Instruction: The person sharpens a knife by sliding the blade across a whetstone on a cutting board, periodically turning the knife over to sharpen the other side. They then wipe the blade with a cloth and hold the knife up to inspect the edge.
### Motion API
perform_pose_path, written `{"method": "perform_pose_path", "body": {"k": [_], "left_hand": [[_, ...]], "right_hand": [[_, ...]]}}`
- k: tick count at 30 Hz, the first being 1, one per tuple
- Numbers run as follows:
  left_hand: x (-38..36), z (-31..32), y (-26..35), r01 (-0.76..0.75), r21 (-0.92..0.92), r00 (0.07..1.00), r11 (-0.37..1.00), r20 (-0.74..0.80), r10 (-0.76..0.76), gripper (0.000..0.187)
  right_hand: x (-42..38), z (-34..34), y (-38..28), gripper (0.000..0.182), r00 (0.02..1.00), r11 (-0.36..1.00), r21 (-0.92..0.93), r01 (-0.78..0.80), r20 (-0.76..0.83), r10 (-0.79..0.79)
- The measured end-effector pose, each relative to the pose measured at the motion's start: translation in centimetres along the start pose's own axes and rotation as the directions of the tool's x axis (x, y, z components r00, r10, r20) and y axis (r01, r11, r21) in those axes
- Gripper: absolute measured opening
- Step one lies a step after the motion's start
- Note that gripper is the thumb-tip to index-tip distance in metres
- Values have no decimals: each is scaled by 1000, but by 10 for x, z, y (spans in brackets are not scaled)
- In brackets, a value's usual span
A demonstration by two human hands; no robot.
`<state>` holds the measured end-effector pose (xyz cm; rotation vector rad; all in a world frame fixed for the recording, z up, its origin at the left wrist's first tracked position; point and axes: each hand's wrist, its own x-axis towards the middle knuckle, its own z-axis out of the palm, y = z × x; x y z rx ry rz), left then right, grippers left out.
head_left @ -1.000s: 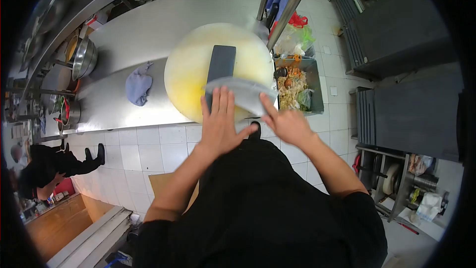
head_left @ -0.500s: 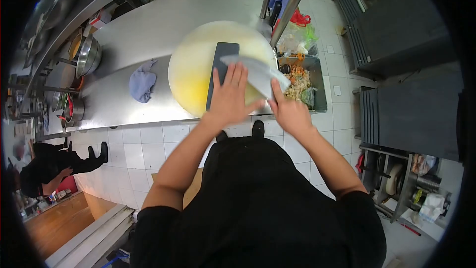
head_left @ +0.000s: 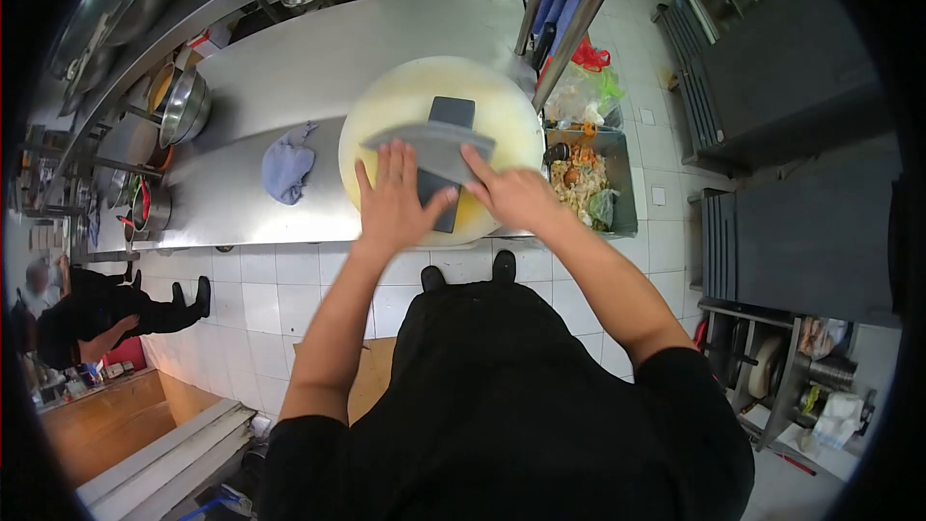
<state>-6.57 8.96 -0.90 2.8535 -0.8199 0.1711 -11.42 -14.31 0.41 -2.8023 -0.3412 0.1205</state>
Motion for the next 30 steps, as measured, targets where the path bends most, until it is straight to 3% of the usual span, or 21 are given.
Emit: {"method": "perform_pose_path", "body": {"k": [3,8,11,12,14,19,23,25,26,28,29,30], "left_hand": [[34,-4,-18,84,43,995,996,54,-86,102],[-76,-14,9,14,-20,1000,1000,22,-13,106],[-107,-27,26,84,-21,990,996,111,-81,111],[-100,-22,22,83,-22,989,996,121,-80,111],[-47,-4,1,41,-34,998,999,-47,-43,108],[46,6,-12,82,48,997,995,-10,-81,107],[-33,-9,17,14,-18,1000,1000,12,-14,113],[-95,-24,39,9,-42,997,999,78,-6,116],[-109,-36,43,8,-42,997,999,78,-5,116],[-124,-68,50,6,-61,972,998,236,9,116],[-117,-87,48,-2,-63,968,998,250,17,116],[-118,-88,50,4,-62,969,998,245,11,116]], "right_hand": [[44,-6,2,64,1000,1000,22,11,9,-11],[-22,1,-20,67,970,996,42,81,225,-88],[-48,26,-20,68,972,976,61,208,101,-214],[-35,0,-25,67,955,989,49,142,255,-150],[6,-5,-7,66,974,994,30,104,197,-107],[60,-25,13,64,988,1000,27,-11,154,6],[-10,-11,-4,63,984,999,48,24,173,-32],[-60,-21,-31,66,928,998,51,-21,373,1],[-74,-27,-37,66,928,998,51,-21,373,1],[-96,-34,-42,72,905,982,189,4,418,-84],[-100,-26,-34,75,944,944,327,31,300,-135],[-102,-23,-31,75,944,945,325,38,300,-141]]}}
